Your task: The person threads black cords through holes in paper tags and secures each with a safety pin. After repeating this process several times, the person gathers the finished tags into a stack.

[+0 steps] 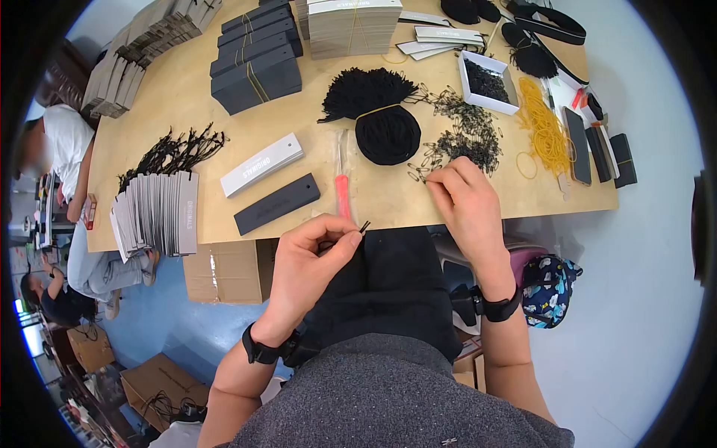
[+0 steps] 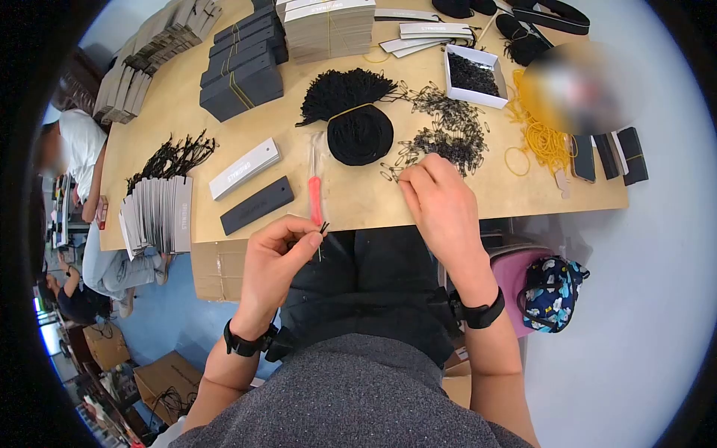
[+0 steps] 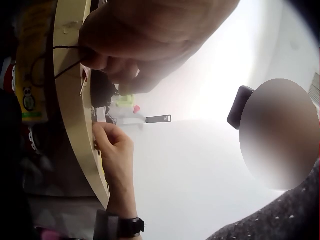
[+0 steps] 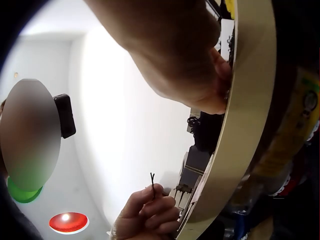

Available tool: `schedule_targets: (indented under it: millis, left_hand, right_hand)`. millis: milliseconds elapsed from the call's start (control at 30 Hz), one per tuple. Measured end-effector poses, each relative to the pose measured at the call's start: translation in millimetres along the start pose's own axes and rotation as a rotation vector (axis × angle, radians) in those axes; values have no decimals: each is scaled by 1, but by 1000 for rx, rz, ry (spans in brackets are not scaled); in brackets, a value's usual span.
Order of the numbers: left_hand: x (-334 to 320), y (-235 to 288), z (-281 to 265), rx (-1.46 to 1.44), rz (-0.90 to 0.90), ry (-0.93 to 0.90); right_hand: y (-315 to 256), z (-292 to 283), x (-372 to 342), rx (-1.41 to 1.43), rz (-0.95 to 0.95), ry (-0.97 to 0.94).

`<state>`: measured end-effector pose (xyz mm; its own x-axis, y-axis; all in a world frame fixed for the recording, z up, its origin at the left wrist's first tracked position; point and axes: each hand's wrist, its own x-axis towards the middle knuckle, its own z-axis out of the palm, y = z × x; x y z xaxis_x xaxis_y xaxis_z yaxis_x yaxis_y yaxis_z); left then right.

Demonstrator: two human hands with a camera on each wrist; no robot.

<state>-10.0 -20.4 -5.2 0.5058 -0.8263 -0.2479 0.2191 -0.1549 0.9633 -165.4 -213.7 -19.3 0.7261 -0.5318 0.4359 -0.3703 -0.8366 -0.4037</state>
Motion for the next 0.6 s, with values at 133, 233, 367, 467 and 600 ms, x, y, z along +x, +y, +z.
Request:
schedule_targets:
  millis: [133,233,367,467,600]
  left_hand:
    - [1,-2,-1,-29,2,49]
    - [9,-6,-4,-68,6,64]
    - [9,-6,-6,-83,-55,24]
    - [11,-7,-6,-141,-75,-8]
    - [12,-5,-7,-147,-110,-38]
  right_hand:
    - [-4,2,2,-15,32,4]
    - [-14,0,4,149,141,34]
    - [-30,-3,-2,514,365,-32]
    - [-38,-2,-4,997,696,-234]
    - [-52,-3,0,1289,789,-397]
